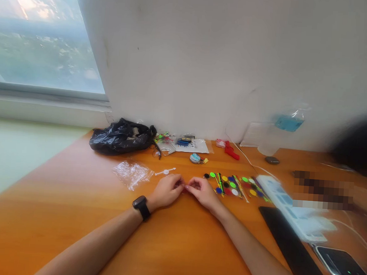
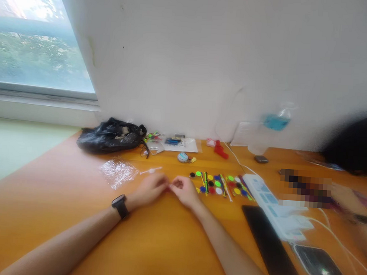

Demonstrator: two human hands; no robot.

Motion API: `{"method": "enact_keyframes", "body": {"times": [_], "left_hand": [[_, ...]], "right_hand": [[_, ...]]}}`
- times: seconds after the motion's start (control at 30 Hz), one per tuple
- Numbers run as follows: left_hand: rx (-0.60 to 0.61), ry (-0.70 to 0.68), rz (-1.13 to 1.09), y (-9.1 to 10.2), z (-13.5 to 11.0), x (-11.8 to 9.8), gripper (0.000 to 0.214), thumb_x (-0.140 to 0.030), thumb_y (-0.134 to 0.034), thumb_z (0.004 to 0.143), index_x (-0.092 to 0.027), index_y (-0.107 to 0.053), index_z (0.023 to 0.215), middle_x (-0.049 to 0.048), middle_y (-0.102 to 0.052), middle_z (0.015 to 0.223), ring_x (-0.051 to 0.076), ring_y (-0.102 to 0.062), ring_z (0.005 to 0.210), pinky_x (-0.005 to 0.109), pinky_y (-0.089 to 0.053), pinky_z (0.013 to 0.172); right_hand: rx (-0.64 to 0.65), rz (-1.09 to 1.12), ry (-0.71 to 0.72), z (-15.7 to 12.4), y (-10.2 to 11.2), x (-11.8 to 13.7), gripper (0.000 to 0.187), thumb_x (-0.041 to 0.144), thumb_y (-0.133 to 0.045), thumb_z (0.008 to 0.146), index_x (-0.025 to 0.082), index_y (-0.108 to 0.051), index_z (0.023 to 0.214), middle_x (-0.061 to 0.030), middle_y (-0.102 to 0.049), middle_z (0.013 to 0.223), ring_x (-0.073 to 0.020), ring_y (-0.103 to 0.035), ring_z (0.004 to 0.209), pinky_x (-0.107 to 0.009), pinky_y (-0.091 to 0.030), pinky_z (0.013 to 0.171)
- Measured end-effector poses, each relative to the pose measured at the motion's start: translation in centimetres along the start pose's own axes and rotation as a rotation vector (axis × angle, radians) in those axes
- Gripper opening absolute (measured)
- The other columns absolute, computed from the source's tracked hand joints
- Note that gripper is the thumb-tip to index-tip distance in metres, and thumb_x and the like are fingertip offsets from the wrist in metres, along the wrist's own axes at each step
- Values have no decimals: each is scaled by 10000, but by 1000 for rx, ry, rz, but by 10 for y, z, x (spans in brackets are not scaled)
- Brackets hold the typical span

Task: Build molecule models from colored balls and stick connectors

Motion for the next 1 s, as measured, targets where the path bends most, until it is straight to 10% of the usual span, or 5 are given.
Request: {"method": "enact_keyframes", "body": {"times": [1.0], "left_hand": [[-43,-11,126,-3,-1,-5,147,-146,-552,846,-228,-637,932,38,-722,918,215,-637,845,316,-438,741]], "right_hand": [[-42,-154,35,2,-2,0,265,391,-712,754,195,-559,662,15,-584,647,-150,-505,632,-268,-369,604]]}}
Point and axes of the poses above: each hand's wrist, its own z-axis towards the middle knuckle, its own y-axis out of the back of the hand, x = y × z, the point moved 6 cm from there along z, towards the middle knuckle
